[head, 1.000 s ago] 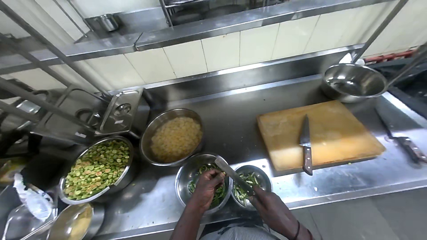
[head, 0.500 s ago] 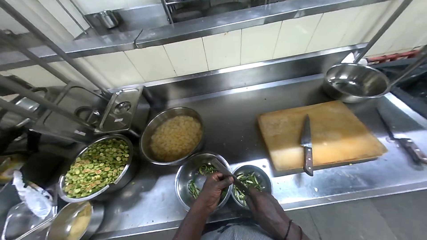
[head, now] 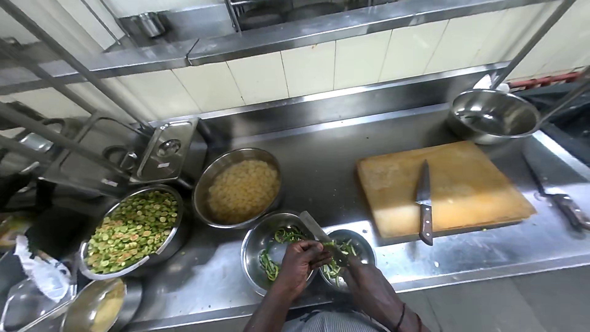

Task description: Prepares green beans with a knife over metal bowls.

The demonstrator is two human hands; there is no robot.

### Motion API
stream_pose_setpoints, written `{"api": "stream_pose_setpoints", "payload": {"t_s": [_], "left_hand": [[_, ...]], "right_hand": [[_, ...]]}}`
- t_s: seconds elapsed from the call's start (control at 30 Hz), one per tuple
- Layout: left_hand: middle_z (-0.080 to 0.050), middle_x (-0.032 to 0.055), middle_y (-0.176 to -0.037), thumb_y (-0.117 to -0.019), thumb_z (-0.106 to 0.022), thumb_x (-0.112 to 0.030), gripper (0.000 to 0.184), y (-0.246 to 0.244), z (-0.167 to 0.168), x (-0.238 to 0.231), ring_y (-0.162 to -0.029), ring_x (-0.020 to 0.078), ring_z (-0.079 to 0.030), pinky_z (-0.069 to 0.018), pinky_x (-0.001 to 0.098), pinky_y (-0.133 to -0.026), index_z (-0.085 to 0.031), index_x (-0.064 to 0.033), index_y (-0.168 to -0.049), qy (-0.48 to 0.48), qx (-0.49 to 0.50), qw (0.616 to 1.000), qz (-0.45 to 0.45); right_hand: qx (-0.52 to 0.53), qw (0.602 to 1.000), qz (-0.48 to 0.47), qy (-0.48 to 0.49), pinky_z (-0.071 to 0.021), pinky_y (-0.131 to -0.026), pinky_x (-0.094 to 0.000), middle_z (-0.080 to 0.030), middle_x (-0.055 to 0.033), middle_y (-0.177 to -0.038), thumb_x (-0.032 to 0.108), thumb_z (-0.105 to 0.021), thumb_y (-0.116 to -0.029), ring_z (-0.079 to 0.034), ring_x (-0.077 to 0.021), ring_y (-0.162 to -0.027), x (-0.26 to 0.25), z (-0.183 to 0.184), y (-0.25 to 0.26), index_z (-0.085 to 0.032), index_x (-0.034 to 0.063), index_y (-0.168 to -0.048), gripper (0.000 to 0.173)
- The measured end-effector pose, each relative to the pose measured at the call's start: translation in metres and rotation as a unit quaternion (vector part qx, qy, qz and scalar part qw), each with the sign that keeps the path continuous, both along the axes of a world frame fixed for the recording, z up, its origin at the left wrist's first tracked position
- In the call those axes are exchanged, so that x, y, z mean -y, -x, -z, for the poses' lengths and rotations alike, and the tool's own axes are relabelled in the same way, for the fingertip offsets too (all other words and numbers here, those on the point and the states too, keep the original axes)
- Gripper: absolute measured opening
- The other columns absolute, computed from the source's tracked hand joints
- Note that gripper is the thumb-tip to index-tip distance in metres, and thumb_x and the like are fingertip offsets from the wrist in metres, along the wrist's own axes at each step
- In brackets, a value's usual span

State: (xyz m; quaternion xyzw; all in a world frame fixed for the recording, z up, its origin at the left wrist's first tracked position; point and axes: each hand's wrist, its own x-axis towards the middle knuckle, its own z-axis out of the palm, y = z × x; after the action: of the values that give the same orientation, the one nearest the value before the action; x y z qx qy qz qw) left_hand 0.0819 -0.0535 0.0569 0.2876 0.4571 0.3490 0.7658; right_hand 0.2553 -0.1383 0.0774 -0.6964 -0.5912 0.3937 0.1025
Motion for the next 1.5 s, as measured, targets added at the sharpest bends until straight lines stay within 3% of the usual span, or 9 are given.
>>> {"api": "stream_pose_setpoints", "payload": {"t_s": [0.17,0.3,0.5,0.8,1.03,1.2,1.3,1.4,1.5], "left_hand": [[-0.073,0.0199,-0.091,-0.1003,-0.058,0.001,0.008,0.003,0.004,-0.004,-0.083,0.0294,-0.074,-0.0626,0.0447,-0.084,-0.063,0.0072,-0.098,0.030,0.016,0.998,0.061],[-0.073,0.0209,-0.098,-0.0995,-0.059,0.002,0.009,0.002,0.010,-0.003,-0.089,0.0298,-0.074,-0.0613,0.0455,-0.087,-0.062,0.0074,-0.106,0.057,0.053,0.994,0.076],[-0.071,0.0222,-0.099,-0.1012,-0.056,0.000,0.010,-0.001,0.017,0.001,-0.091,0.0334,-0.073,-0.0601,0.0505,-0.089,-0.062,0.0065,-0.106,0.076,0.113,0.991,0.007],[-0.071,0.0172,-0.084,-0.0959,-0.065,0.003,0.007,-0.010,0.013,0.005,-0.077,0.0262,-0.073,-0.0635,0.0424,-0.078,-0.063,0.0055,-0.090,0.014,0.027,0.999,0.028],[-0.071,0.0160,-0.092,-0.0870,-0.075,0.004,0.022,-0.022,0.011,0.009,-0.083,0.0236,-0.072,-0.0627,0.0389,-0.080,-0.064,0.0076,-0.106,-0.023,-0.053,0.996,0.069],[-0.070,0.0120,-0.090,-0.0945,-0.070,-0.002,0.010,-0.023,0.014,0.005,-0.080,0.0192,-0.071,-0.0629,0.0352,-0.078,-0.067,0.0057,-0.100,-0.080,-0.110,0.985,0.106],[-0.071,0.0073,-0.109,-0.1021,-0.061,-0.014,0.019,-0.013,0.024,0.000,-0.097,0.0127,-0.068,-0.0561,0.0313,-0.090,-0.072,-0.0012,-0.111,-0.195,-0.236,0.932,0.194],[-0.064,0.0047,-0.138,-0.1054,-0.053,-0.020,0.030,-0.001,0.026,-0.010,-0.130,0.0172,-0.056,-0.0428,0.0377,-0.113,-0.073,-0.0114,-0.126,-0.308,-0.354,0.843,0.263],[-0.068,0.0055,-0.130,-0.1033,-0.059,-0.021,0.024,0.016,0.029,-0.033,-0.125,0.0218,-0.060,-0.0466,0.0440,-0.110,-0.074,-0.0130,-0.120,-0.315,-0.462,0.798,0.225]], "right_hand": [[-0.010,1.000,-0.021,0.016,-0.0542,-0.082,-0.0531,-0.067,-0.0176,-0.090,0.032,-0.042,-0.1083,-0.069,-0.0354,-0.088,-0.002,0.002,0.000,-0.059,0.0045,-0.126,0.037],[-0.025,0.999,-0.029,0.000,-0.0546,-0.085,-0.0526,-0.070,-0.0172,-0.095,0.031,-0.041,-0.1083,-0.070,-0.0345,-0.090,-0.003,0.007,0.000,-0.058,0.0068,-0.137,0.041],[-0.037,0.999,0.021,-0.030,-0.0544,-0.078,-0.0508,-0.066,-0.0149,-0.084,0.033,-0.042,-0.1084,-0.068,-0.0324,-0.080,-0.002,0.009,0.000,-0.062,0.0038,-0.123,0.038],[-0.019,1.000,-0.002,0.000,-0.0540,-0.082,-0.0509,-0.067,-0.0153,-0.089,0.033,-0.041,-0.1084,-0.068,-0.0327,-0.087,-0.004,0.005,-0.001,-0.061,0.0044,-0.123,0.038],[-0.019,1.000,-0.018,0.005,-0.0536,-0.086,-0.0531,-0.069,-0.0180,-0.094,0.030,-0.042,-0.1075,-0.069,-0.0347,-0.092,-0.003,0.011,0.001,-0.065,0.0037,-0.121,0.038],[0.015,0.999,0.034,-0.004,-0.0539,-0.086,-0.0541,-0.070,-0.0180,-0.094,0.029,-0.044,-0.1077,-0.070,-0.0356,-0.092,-0.003,0.012,-0.008,-0.066,0.0025,-0.120,0.037],[0.045,0.995,0.084,-0.006,-0.0548,-0.080,-0.0552,-0.069,-0.0166,-0.087,0.029,-0.046,-0.1073,-0.070,-0.0352,-0.084,-0.001,0.014,-0.024,-0.061,0.0056,-0.132,0.037],[0.053,0.992,0.115,-0.021,-0.0548,-0.074,-0.0535,-0.067,-0.0141,-0.080,0.029,-0.049,-0.1071,-0.068,-0.0331,-0.077,0.002,0.016,-0.037,-0.063,0.0051,-0.119,0.030],[0.057,0.990,0.129,-0.024,-0.0543,-0.071,-0.0519,-0.064,-0.0123,-0.077,0.029,-0.049,-0.1073,-0.067,-0.0314,-0.073,0.003,0.017,-0.042,-0.063,0.0059,-0.114,0.027]]}}
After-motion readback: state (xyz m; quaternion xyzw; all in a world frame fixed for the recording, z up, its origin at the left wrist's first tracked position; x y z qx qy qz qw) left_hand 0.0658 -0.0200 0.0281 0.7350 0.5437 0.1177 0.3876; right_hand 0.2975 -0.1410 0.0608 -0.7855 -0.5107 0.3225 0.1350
